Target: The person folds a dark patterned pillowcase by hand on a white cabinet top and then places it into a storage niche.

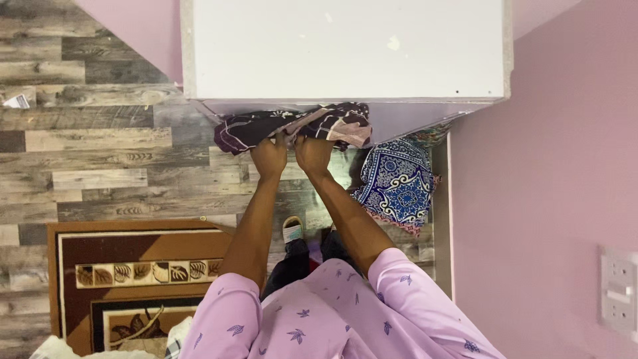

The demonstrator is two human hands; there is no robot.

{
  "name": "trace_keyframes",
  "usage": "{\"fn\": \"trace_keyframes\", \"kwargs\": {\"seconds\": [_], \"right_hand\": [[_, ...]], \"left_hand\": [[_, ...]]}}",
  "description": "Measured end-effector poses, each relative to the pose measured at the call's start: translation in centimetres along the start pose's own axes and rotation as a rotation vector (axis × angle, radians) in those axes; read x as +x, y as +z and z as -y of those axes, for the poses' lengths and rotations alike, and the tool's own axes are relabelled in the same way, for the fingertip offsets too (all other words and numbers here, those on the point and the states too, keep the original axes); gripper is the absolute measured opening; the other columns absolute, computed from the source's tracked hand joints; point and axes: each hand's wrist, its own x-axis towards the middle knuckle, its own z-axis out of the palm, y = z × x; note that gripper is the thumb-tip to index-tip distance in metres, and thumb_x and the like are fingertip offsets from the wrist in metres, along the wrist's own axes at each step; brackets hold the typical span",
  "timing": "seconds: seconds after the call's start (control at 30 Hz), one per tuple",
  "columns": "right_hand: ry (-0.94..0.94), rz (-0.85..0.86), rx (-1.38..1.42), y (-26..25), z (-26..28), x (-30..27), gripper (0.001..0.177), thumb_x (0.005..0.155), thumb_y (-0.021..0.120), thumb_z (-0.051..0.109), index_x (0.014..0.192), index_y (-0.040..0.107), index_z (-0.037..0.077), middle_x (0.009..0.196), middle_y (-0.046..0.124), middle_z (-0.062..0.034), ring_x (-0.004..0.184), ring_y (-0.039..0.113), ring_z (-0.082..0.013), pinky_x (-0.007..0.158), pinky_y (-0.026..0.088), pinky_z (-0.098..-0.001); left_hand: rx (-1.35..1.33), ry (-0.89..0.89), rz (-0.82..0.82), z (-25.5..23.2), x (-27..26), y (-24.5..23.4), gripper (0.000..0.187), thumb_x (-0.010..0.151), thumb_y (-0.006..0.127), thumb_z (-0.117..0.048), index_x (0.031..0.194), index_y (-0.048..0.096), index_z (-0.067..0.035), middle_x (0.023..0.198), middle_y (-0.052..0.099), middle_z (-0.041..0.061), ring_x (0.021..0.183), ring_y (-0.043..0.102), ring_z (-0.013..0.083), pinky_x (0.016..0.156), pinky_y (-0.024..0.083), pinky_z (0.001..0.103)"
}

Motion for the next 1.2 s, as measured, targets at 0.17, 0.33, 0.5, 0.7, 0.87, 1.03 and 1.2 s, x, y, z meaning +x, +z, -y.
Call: {"fn": "trace_keyframes", "kwargs": {"seconds": [0.17, 0.33, 0.5, 0.7, 0.87, 1.03, 1.2], "right_hand": [[0.126, 0.027, -0.063, -3.5, -5.4, 1.9, 0.022, 0.091, 0.061, 0.025, 0.098, 0.07, 0.006, 0.101, 0.066, -0.0209, 0.094, 0.064, -0.0427, 0.082, 0.048, -0.0579], [0.418, 0.139, 0.048, -8.5, -15.5, 3.8, 0.024, 0.09, 0.062, 0.024, 0.088, 0.074, 0.004, 0.092, 0.071, -0.0225, 0.086, 0.068, -0.0444, 0.079, 0.052, -0.0573], [0.562, 0.024, 0.226, -13.0, -22.6, 4.0, 0.032, 0.084, 0.06, 0.03, 0.084, 0.073, 0.001, 0.09, 0.072, -0.0247, 0.088, 0.066, -0.0469, 0.082, 0.051, -0.0568], [0.541, 0.183, 0.144, -15.3, -25.4, 4.6, 0.03, 0.086, 0.057, 0.029, 0.087, 0.073, 0.003, 0.094, 0.074, -0.0221, 0.088, 0.069, -0.0433, 0.084, 0.053, -0.0548], [0.572, 0.229, 0.239, -15.6, -24.0, 7.4, 0.033, 0.086, 0.057, 0.03, 0.091, 0.075, 0.003, 0.096, 0.074, -0.0222, 0.088, 0.07, -0.0419, 0.083, 0.054, -0.0527], [0.701, 0.293, 0.316, -16.7, -24.1, 7.1, 0.037, 0.087, 0.056, 0.032, 0.096, 0.076, 0.003, 0.097, 0.074, -0.0224, 0.088, 0.072, -0.0406, 0.082, 0.055, -0.0506], [0.747, 0.359, 0.378, -18.8, -22.8, 8.3, 0.04, 0.092, 0.056, 0.036, 0.1, 0.076, 0.002, 0.1, 0.075, -0.0215, 0.092, 0.072, -0.0391, 0.085, 0.054, -0.0482]], "left_hand": [[-0.151, 0.081, -0.068, -7.8, -0.5, 4.7, 0.037, 0.09, 0.058, -0.029, 0.101, 0.074, 0.002, 0.1, 0.071, 0.032, 0.096, 0.067, 0.0516, 0.088, 0.049, 0.059], [-0.142, -0.102, 0.248, -18.3, -2.7, 9.6, 0.048, 0.095, 0.05, -0.041, 0.106, 0.074, -0.001, 0.111, 0.07, 0.029, 0.108, 0.065, 0.0494, 0.096, 0.049, 0.056], [-0.216, -0.217, 0.319, -24.5, -3.8, 10.7, 0.054, 0.095, 0.049, -0.045, 0.106, 0.076, 0.001, 0.111, 0.073, 0.027, 0.11, 0.069, 0.0467, 0.096, 0.053, 0.053], [-0.178, -0.073, 0.354, -29.9, -6.9, 9.7, 0.054, 0.091, 0.055, -0.045, 0.109, 0.076, 0.002, 0.114, 0.071, 0.029, 0.111, 0.068, 0.0461, 0.097, 0.052, 0.053], [-0.273, -0.081, 0.171, -30.9, -6.2, 10.5, 0.049, 0.087, 0.056, -0.043, 0.107, 0.075, -0.002, 0.114, 0.068, 0.03, 0.111, 0.063, 0.0484, 0.097, 0.049, 0.055], [-0.32, 0.001, 0.218, -26.9, -5.0, 9.7, 0.048, 0.09, 0.058, -0.042, 0.101, 0.078, 0.001, 0.105, 0.07, 0.033, 0.1, 0.067, 0.0456, 0.088, 0.048, 0.053], [-0.7, -0.257, 0.203, -24.9, -4.5, 6.2, 0.034, 0.079, 0.073, -0.025, 0.085, 0.074, 0.009, 0.09, 0.075, 0.027, 0.082, 0.072, 0.0407, 0.069, 0.051, 0.05]]}}
